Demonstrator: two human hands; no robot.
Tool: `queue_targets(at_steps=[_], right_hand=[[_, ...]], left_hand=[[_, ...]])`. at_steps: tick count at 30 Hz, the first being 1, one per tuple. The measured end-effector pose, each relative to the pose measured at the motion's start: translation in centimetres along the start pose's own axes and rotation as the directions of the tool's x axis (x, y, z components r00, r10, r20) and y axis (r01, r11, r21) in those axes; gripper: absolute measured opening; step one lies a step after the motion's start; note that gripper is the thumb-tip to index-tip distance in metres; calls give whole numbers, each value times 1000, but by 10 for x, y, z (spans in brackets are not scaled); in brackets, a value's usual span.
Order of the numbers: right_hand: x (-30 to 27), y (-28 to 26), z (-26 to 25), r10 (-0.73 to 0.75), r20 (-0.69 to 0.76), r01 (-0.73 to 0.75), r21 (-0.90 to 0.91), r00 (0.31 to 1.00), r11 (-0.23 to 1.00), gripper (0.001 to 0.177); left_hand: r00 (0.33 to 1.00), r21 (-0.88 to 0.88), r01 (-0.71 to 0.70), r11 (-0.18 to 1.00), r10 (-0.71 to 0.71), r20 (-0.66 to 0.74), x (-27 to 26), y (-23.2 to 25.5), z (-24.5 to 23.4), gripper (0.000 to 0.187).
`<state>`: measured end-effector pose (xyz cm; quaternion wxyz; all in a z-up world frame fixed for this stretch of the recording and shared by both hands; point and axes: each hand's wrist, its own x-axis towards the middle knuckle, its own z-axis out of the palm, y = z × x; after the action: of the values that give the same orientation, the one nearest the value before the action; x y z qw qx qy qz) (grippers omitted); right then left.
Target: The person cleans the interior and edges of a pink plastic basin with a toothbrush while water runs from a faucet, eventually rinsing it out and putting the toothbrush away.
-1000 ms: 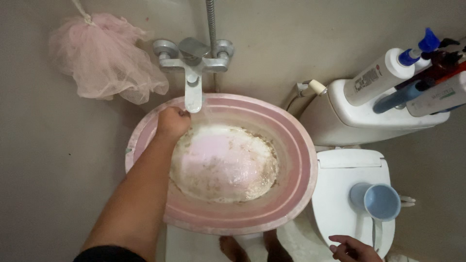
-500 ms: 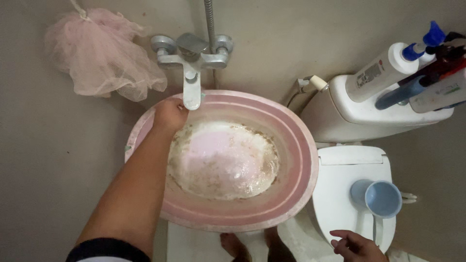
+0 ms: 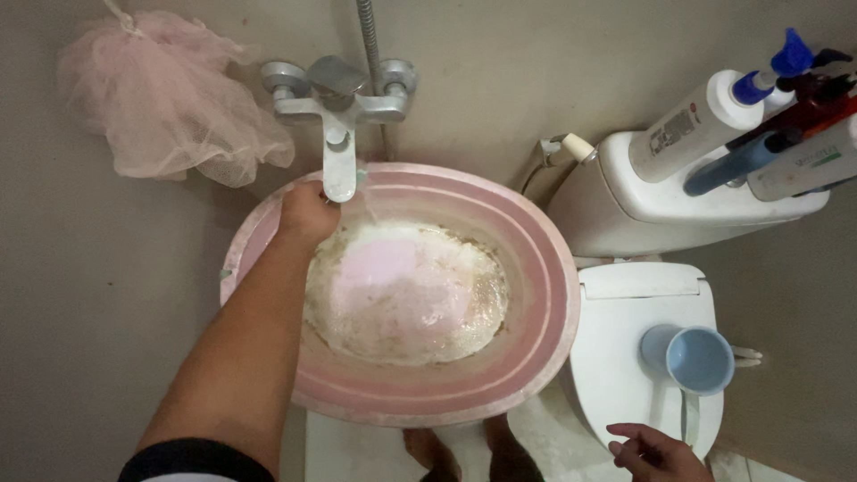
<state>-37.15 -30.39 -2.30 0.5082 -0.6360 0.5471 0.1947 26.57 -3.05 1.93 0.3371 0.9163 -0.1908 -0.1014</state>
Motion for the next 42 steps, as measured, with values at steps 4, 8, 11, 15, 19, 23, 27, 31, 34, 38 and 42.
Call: queue_targets(at_steps=[4,8,11,15,19,23,27,31,34,38,42], right_hand=[[-1,-11,1,40,52,-40,-11,998,999,35],[-13,-49,31,-95,124,107,-95,988,990,34],[-25,-104,75,-224,194,209,94,955,973,39],[-8,-180,138,-238,305,155,271,922,950,43],[35,-206,174,-245,308,136,336,919,932,32],[86,-212,177,-374,257,418,-142,891,897,30],[174,-250,182,-517,262,563,-571,815,597,48],[265,-278,197,-552,323,581,-715,768,390,77],[304,-258,220,-560,468,668,-710,684,223,77],[321,-251,228,-554,357,580,-758,752,299,51],[310,-266,221,-535,461,643,-734,708,219,50]], left_hand=[[1000,21,19,1000,-19,3,1,-28,17,25],[955,112,214,970,-232,183,-28,-77,89,25],[877,-590,450,670,-208,433,-114,-61,158,22],[645,-419,744,520,-396,653,-215,34,185,17],[677,-643,735,214,-260,688,-239,52,197,28],[851,-556,524,645,-372,370,-232,32,185,37],[912,-396,278,875,-369,-176,-242,-3,125,30],[919,134,167,977,-105,-380,-277,-50,69,31],[946,272,261,926,-191,-260,-292,-62,74,40],[950,269,248,931,-180,-254,-299,-64,89,42],[948,280,240,930,-162,-274,-300,-69,92,40]])
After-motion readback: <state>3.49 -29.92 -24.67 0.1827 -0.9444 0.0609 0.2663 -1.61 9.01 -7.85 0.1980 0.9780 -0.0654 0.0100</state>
